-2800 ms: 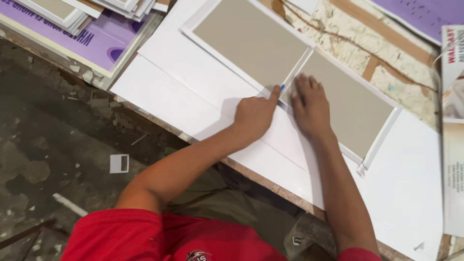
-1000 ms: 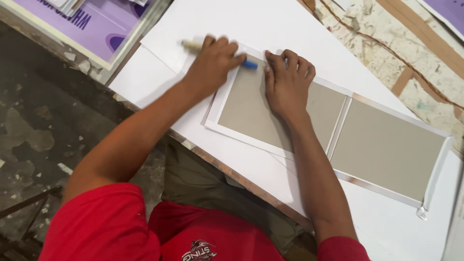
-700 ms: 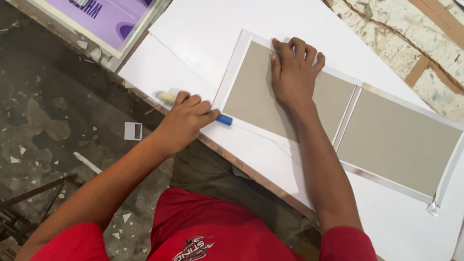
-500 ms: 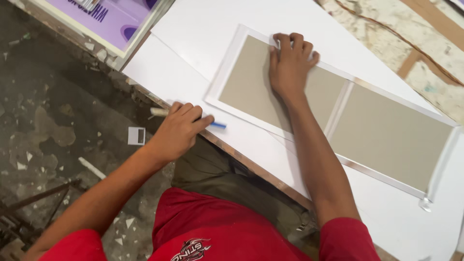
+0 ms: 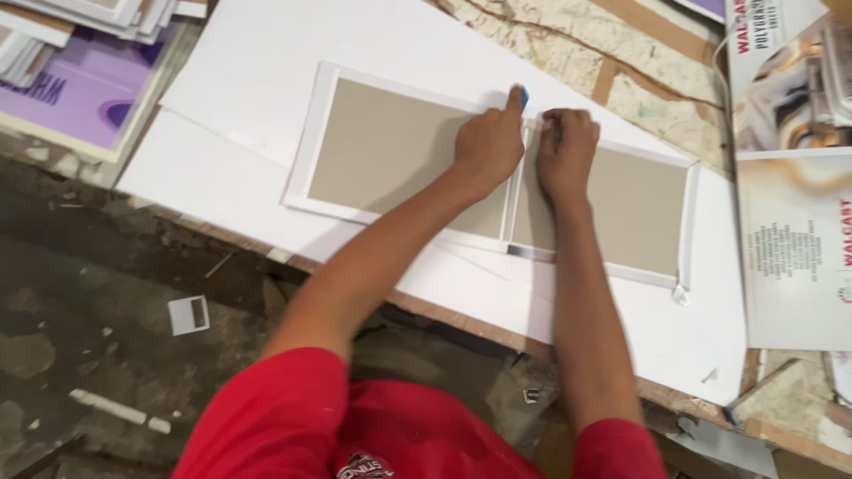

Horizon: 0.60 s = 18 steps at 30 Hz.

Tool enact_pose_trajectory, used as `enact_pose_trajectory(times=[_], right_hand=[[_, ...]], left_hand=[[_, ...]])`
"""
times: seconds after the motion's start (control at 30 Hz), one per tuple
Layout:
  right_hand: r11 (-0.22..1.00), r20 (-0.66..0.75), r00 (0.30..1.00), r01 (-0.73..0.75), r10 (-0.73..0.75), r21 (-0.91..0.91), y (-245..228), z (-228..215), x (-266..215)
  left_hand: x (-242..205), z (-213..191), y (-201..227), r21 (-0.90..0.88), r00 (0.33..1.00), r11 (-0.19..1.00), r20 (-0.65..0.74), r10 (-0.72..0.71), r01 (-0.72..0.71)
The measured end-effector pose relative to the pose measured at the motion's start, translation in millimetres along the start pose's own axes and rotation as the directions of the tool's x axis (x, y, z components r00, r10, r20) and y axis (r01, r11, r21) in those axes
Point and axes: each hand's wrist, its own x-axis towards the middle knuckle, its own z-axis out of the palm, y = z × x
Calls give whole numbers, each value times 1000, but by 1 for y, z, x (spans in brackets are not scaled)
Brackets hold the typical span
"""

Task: The person places a printed sheet onto a white board and smooths it with a blue squeegee. They then position a white frame over the sheet and press the edges to secure it. The person repeats this process with additional sheets and frames, stacking the completed units on the table.

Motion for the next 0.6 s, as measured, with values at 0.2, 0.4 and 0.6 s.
enact_pose_trajectory(times=[0.2,0.4,0.6], right_hand=[[997,20,1000,17,-15,-77,9,8,-7],[996,34,999,-16,19,-87,0,2,-2],[998,36,997,-60,61,-36,4,6,-5]], left_hand=[[15,37,-29,175,996,984,-85,4,11],[4,-42,-114,311,977,932,-157,-142,185],[-13,-115,-161,437,950,844,-188,-251,310]])
